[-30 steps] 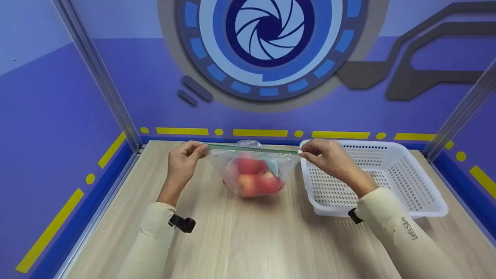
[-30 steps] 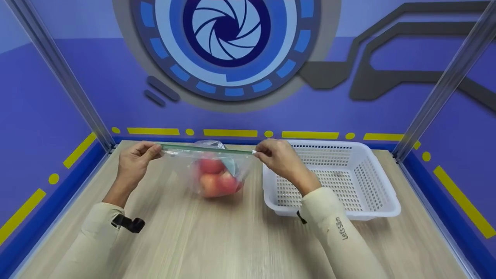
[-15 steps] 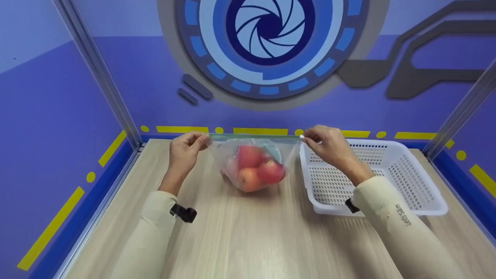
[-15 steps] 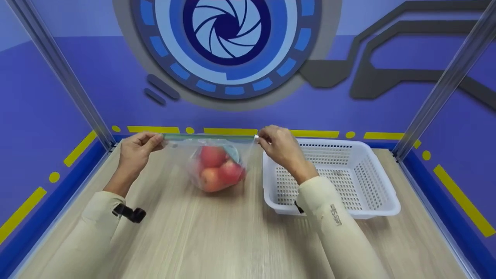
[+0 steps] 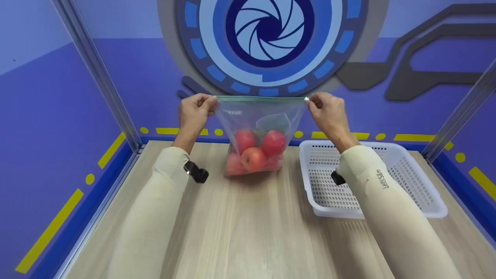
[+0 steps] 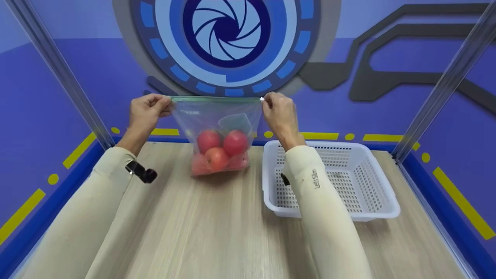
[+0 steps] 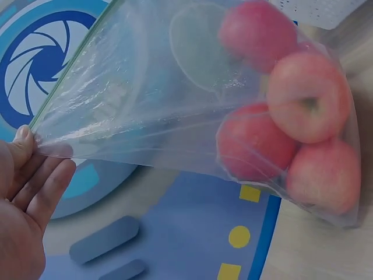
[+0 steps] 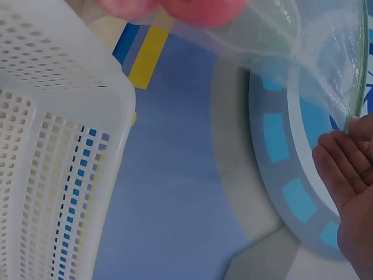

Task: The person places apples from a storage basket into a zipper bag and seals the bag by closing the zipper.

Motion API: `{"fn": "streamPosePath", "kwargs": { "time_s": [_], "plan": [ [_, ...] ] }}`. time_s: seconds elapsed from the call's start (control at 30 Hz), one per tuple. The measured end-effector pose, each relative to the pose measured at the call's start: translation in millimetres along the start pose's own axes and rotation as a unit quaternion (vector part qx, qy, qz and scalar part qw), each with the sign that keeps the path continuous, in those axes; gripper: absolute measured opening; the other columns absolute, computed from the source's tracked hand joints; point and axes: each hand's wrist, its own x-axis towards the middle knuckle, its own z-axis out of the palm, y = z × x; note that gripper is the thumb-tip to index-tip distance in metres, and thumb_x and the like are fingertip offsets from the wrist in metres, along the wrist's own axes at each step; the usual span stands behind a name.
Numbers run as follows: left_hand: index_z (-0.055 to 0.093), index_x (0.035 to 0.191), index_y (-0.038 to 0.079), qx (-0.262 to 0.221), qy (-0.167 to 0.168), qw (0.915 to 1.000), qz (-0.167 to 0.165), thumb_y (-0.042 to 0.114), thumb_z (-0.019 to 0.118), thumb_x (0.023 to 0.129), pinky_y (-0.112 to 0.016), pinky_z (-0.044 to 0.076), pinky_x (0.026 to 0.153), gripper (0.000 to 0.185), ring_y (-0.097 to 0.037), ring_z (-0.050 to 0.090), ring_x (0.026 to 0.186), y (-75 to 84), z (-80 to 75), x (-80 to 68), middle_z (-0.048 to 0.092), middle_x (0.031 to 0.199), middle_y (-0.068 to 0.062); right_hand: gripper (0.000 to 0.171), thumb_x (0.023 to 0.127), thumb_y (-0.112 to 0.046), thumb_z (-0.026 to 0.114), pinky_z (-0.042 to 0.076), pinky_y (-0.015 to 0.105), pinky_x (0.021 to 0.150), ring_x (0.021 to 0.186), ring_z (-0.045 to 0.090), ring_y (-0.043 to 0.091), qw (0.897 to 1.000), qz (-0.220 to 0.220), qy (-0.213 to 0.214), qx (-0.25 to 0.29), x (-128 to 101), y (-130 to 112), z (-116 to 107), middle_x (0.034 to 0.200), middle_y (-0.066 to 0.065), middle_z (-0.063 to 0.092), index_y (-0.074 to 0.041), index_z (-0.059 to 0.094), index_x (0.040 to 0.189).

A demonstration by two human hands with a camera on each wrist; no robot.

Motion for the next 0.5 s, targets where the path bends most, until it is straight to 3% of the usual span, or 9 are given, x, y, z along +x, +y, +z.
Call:
{"fn": "streamPosePath", "kwargs": {
  "time_s": [0.2,0.5],
  "plan": [
    [0.080,0.103,0.002,-0.030,0.016,0.9990,-0.029,0.020,0.073,0.103,-0.028,0.062,0.082,0.019,-0.022,0.076,0.089,5.4,12.8,15.6,0.078,0.098,-0.012,0.016,0.103,-0.007,0.070,0.061,0.047,0.082,0.087,0.073,0.034,0.999,0.031,0.020,0.004,8.1,0.0,-2.9,0.099,0.021,0.076,0.007,0.077,0.107],
    [0.080,0.106,0.002,-0.076,-0.005,0.9936,-0.084,0.018,0.073,0.102,-0.029,0.062,0.083,0.018,-0.022,0.077,0.096,10.3,19.1,32.6,0.078,0.101,-0.013,0.019,0.105,-0.012,0.068,0.061,0.046,0.085,0.091,0.073,0.031,0.998,0.062,0.009,-0.013,11.3,6.4,-5.8,0.103,0.018,0.076,0.003,0.077,0.110]
  ]
}}
